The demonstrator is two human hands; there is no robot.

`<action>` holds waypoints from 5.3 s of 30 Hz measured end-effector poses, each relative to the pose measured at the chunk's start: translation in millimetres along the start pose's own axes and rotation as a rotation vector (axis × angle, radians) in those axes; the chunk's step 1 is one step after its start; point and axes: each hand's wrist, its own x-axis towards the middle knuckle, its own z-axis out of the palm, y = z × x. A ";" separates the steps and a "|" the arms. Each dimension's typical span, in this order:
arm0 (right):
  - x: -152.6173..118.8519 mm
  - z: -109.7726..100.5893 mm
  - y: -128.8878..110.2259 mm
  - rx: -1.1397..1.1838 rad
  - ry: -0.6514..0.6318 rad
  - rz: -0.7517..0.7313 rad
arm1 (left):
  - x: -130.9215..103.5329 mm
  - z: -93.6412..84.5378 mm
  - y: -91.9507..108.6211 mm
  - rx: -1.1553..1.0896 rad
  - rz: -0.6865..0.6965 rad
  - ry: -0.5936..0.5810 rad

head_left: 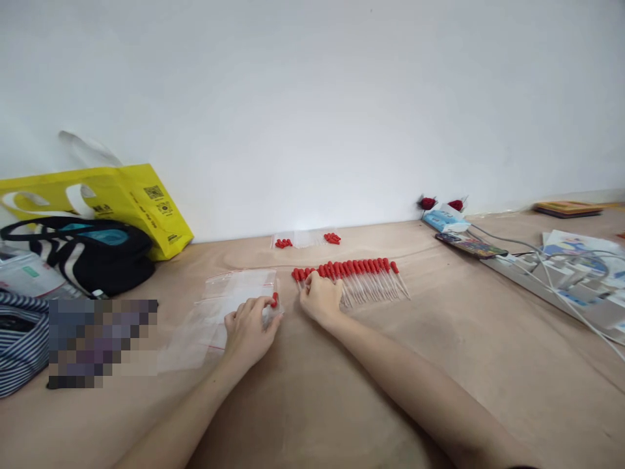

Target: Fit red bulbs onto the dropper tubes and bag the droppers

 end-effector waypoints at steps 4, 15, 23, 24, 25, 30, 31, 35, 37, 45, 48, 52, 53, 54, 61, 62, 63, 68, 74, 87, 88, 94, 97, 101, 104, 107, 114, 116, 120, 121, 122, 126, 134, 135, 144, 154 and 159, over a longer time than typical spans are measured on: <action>0.4 2.1 1.1 -0.047 0.004 -0.042 | 10.4 2.2 -4.6 0.017 -0.039 0.020; -11.5 11.4 -28.8 -0.092 -0.087 -0.236 | 20.7 7.6 -13.4 0.115 0.078 -0.017; -18.1 1.6 -42.3 -0.236 -0.289 -0.220 | 22.9 11.8 -14.0 0.082 0.112 0.067; -19.9 -1.6 -41.1 -0.260 -0.298 -0.225 | 23.1 12.6 -14.2 0.082 0.113 0.070; -22.5 -5.7 -38.1 -0.281 -0.301 -0.234 | 23.3 13.4 -14.5 0.083 0.111 0.069; -42.6 -39.8 14.2 -0.338 -0.262 -0.338 | 21.9 15.0 -16.5 0.051 0.097 0.179; -46.3 -47.8 31.7 -0.321 -0.226 -0.382 | 20.3 14.7 -15.7 0.017 0.122 0.209; -53.0 -73.6 104.0 -0.178 -0.139 -0.586 | 6.8 12.2 -4.4 -0.205 0.404 0.180; -52.3 -80.9 128.9 -0.076 -0.160 -0.647 | -2.4 11.0 4.6 -0.297 0.559 0.095; -50.2 -82.5 121.4 0.138 -0.261 -0.642 | -20.3 16.5 23.6 -0.459 0.632 -0.021; -51.2 -76.4 112.1 0.177 -0.293 -0.614 | -18.5 23.9 24.4 -0.425 0.629 -0.026; -57.4 -68.9 110.9 0.210 -0.286 -0.599 | -16.2 28.6 26.7 -0.425 0.652 0.012; -59.3 -67.9 111.0 0.196 -0.263 -0.600 | -16.3 28.0 27.6 -0.427 0.658 0.030; -61.1 -67.2 110.9 0.177 -0.235 -0.595 | -16.6 26.7 28.6 -0.424 0.660 0.043; -67.9 -61.0 103.5 0.221 -0.066 -0.516 | -18.5 21.2 31.7 -0.391 0.600 0.061; -68.7 -59.7 101.7 0.229 -0.062 -0.527 | -18.2 22.1 31.3 -0.394 0.595 0.056; -69.7 -58.5 100.0 0.234 -0.064 -0.539 | -17.9 23.1 30.8 -0.399 0.592 0.045; -74.5 -56.3 93.0 0.233 -0.061 -0.563 | -17.1 26.3 30.4 -0.424 0.543 -0.017; -77.4 -54.3 91.2 0.236 -0.044 -0.621 | -19.3 24.5 35.0 -0.491 0.471 -0.039; -76.2 -54.7 93.1 0.209 -0.130 -0.713 | -27.5 10.3 41.6 -0.475 0.615 -0.019; -76.1 -55.1 93.1 0.189 -0.126 -0.727 | -28.2 8.7 42.2 -0.461 0.632 -0.035; -78.2 -55.7 91.0 0.123 -0.089 -0.761 | -30.0 6.5 44.5 -0.410 0.683 -0.037; -79.2 -54.8 88.9 0.135 -0.098 -0.747 | -29.7 7.5 45.3 -0.410 0.692 -0.012; -79.2 -51.9 86.1 0.162 -0.132 -0.732 | -29.9 8.5 45.7 -0.399 0.714 -0.003; -78.2 -49.3 84.4 0.169 -0.166 -0.718 | -30.4 8.8 45.8 -0.391 0.713 -0.016; -77.1 -48.3 83.2 0.179 -0.197 -0.705 | -30.4 7.6 46.2 -0.396 0.704 -0.040; -77.1 -48.9 82.8 0.190 -0.195 -0.684 | -25.2 8.2 41.0 -0.464 0.673 -0.060; -76.9 -48.4 83.2 0.208 -0.162 -0.683 | -23.3 10.2 37.4 -0.473 0.636 -0.023; -75.0 -51.3 84.8 0.245 -0.125 -0.710 | -21.8 10.4 32.5 -0.474 0.610 -0.012; -74.7 -52.9 85.3 0.237 -0.114 -0.715 | -21.9 9.6 32.1 -0.480 0.605 -0.011; -74.6 -54.5 85.9 0.218 -0.097 -0.720 | -22.2 8.7 32.0 -0.487 0.602 -0.011; -77.4 -57.6 88.1 0.079 -0.027 -0.768 | -22.8 8.2 32.1 -0.478 0.636 -0.063; -57.0 -56.1 81.4 0.095 0.059 -0.432 | -17.6 20.5 24.1 -0.336 0.387 0.255; -48.5 -54.9 78.6 0.116 0.074 -0.341 | -17.2 21.2 23.6 -0.332 0.392 0.252; 12.0 -22.0 50.4 -0.009 0.102 0.050 | -18.0 17.9 25.4 -0.337 0.545 0.015; -24.4 -38.5 73.1 0.054 0.140 -0.363 | -18.7 15.2 23.3 -0.370 0.562 0.010; -62.5 -68.3 109.8 0.126 -0.241 -0.864 | -17.3 19.8 20.1 -0.438 0.574 -0.033</action>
